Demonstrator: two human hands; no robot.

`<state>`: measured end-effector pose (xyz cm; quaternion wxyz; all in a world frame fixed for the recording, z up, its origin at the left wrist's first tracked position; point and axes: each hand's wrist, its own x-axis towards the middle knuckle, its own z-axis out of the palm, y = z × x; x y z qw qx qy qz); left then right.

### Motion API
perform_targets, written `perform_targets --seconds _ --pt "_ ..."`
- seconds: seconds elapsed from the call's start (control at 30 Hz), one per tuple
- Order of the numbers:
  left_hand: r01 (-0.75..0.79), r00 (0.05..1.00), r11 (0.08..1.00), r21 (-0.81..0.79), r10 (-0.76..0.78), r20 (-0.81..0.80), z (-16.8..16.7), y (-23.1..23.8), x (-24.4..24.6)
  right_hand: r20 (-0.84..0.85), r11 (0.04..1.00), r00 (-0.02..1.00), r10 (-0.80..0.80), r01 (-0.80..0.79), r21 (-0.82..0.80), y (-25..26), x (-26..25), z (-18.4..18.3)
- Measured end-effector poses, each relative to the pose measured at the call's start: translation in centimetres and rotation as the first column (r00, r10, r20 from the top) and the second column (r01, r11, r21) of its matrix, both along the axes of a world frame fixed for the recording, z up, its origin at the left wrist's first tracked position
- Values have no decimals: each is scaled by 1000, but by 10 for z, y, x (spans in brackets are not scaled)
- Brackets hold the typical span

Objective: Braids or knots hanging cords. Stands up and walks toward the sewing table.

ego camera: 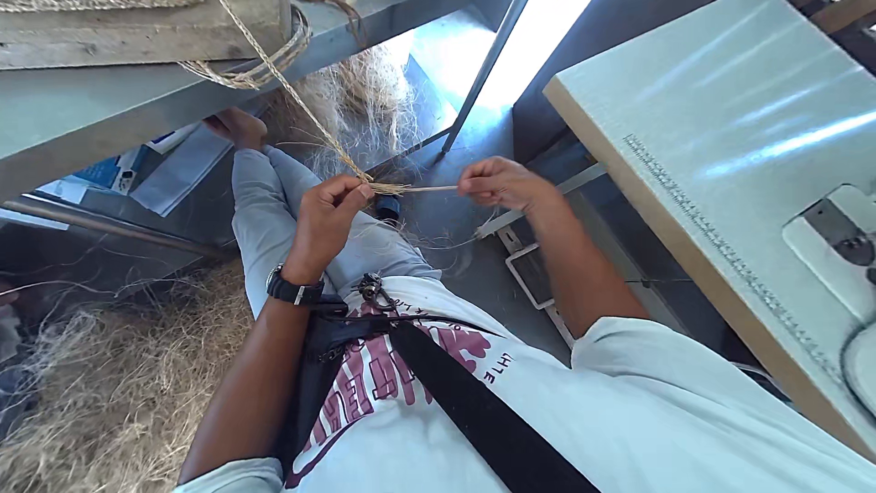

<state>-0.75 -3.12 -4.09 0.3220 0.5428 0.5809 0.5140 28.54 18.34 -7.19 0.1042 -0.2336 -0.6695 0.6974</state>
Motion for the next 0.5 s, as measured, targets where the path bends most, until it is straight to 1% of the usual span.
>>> perform_targets --seconds 0.07,0.13,0.2,0.23,0.3,0.37,0.4,0.43,0.5 --pt "9 1000 1000 5 -9 28 1 -1 3 74 992 996 -47 38 121 18 38 9" --pt "19 999 1000 0 -19 44 2 1 4 155 984 982 -104 78 161 22 70 11" --pt "18 999 1000 -12 -18 37 1 6 5 297 969 938 -179 117 217 20 95 3" --pt "15 999 1000 -14 -15 36 0 8 6 392 955 893 -221 117 271 16 105 -6" --pt "6 1000 1000 -27 -5 30 -2 11 6 601 925 744 -291 59 375 10 117 -26" --pt "-6 1000 1000 -25 6 1 -2 14 5 735 901 586 -341 -21 434 4 117 -44" --pt "-16 1000 1000 -20 15 -27 -2 16 5 769 896 537 -346 -54 441 1 111 -46" --pt "-24 998 1000 -17 23 -60 -2 18 5 765 889 538 -353 -61 453 -4 101 -41" --pt "-41 991 999 -22 38 -131 -3 21 4 658 863 656 -369 -20 504 -13 71 -18"
